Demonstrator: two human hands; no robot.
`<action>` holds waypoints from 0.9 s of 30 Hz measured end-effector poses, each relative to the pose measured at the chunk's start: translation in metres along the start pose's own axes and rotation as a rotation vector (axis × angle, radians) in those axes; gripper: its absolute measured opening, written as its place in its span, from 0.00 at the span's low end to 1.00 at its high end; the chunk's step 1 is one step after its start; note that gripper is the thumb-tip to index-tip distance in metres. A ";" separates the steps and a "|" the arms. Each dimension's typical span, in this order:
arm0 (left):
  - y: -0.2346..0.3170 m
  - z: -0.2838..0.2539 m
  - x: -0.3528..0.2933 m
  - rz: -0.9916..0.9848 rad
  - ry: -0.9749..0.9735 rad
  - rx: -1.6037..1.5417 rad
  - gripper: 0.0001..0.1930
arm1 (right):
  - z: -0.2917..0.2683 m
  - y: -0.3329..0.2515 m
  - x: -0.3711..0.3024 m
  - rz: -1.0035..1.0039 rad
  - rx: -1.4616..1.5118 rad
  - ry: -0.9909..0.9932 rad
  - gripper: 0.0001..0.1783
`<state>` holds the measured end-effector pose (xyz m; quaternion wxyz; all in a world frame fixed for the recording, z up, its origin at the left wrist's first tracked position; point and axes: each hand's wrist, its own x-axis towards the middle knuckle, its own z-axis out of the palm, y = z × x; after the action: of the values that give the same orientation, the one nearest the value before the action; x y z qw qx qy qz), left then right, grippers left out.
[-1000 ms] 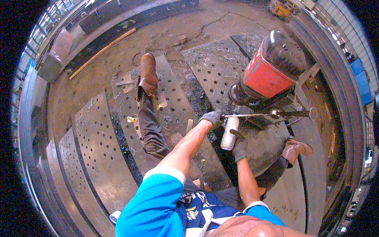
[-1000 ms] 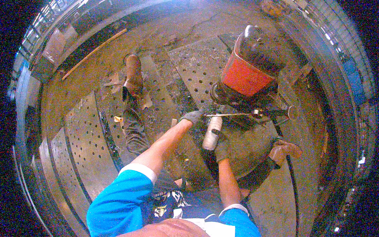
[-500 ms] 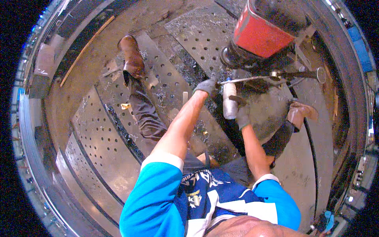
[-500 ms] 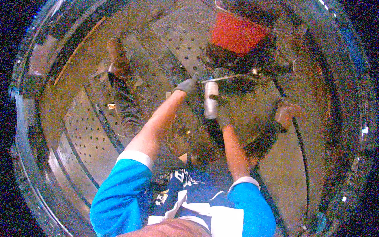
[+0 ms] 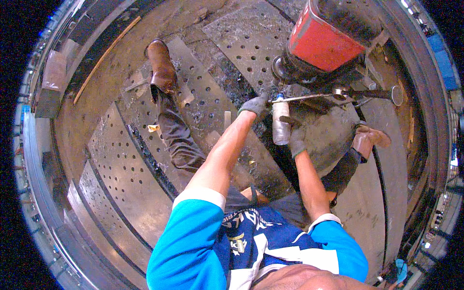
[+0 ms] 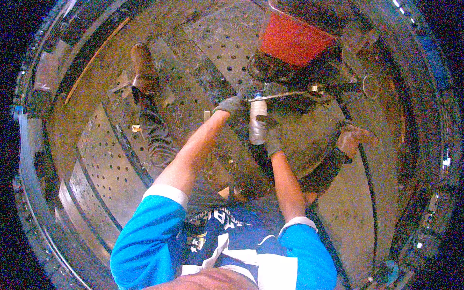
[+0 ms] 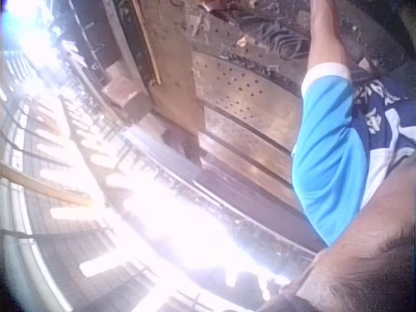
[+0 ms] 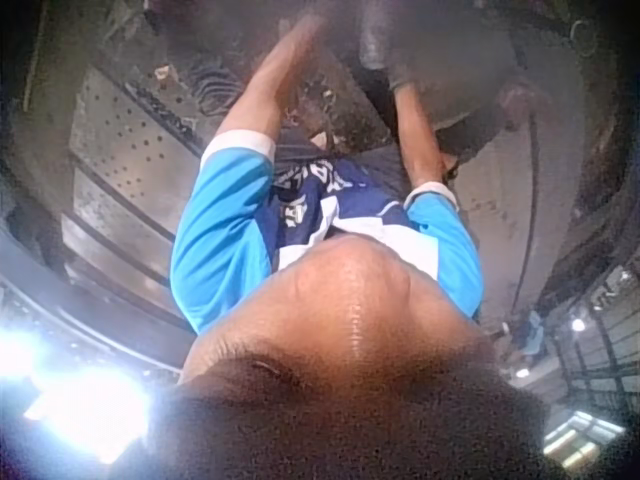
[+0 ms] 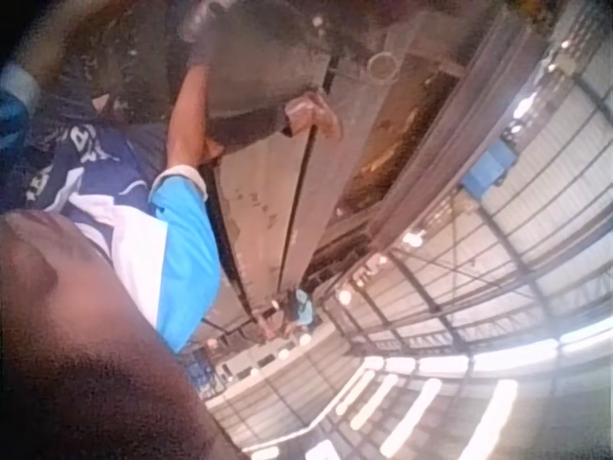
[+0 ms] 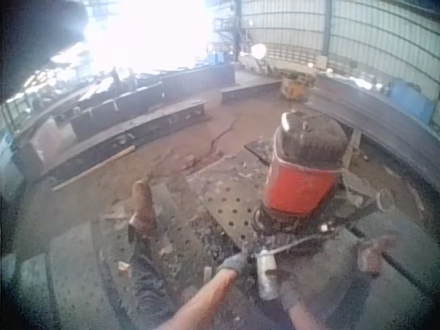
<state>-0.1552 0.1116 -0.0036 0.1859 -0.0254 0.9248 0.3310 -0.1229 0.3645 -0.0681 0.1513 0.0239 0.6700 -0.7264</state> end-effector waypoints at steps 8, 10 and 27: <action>0.004 0.018 0.012 0.045 -0.053 0.006 0.28 | 0.007 -0.028 -0.018 0.129 0.179 0.042 0.12; -0.015 0.046 0.031 0.003 -0.025 -0.089 0.31 | 0.012 -0.036 -0.018 0.292 0.251 0.021 0.12; 0.011 0.010 0.009 0.091 0.038 -0.060 0.24 | -0.021 0.008 0.003 0.133 0.257 0.083 0.15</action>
<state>-0.1624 0.1271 -0.0081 0.1520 0.0049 0.9180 0.3663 -0.1276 0.3841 -0.0787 0.1671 0.1175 0.5740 -0.7930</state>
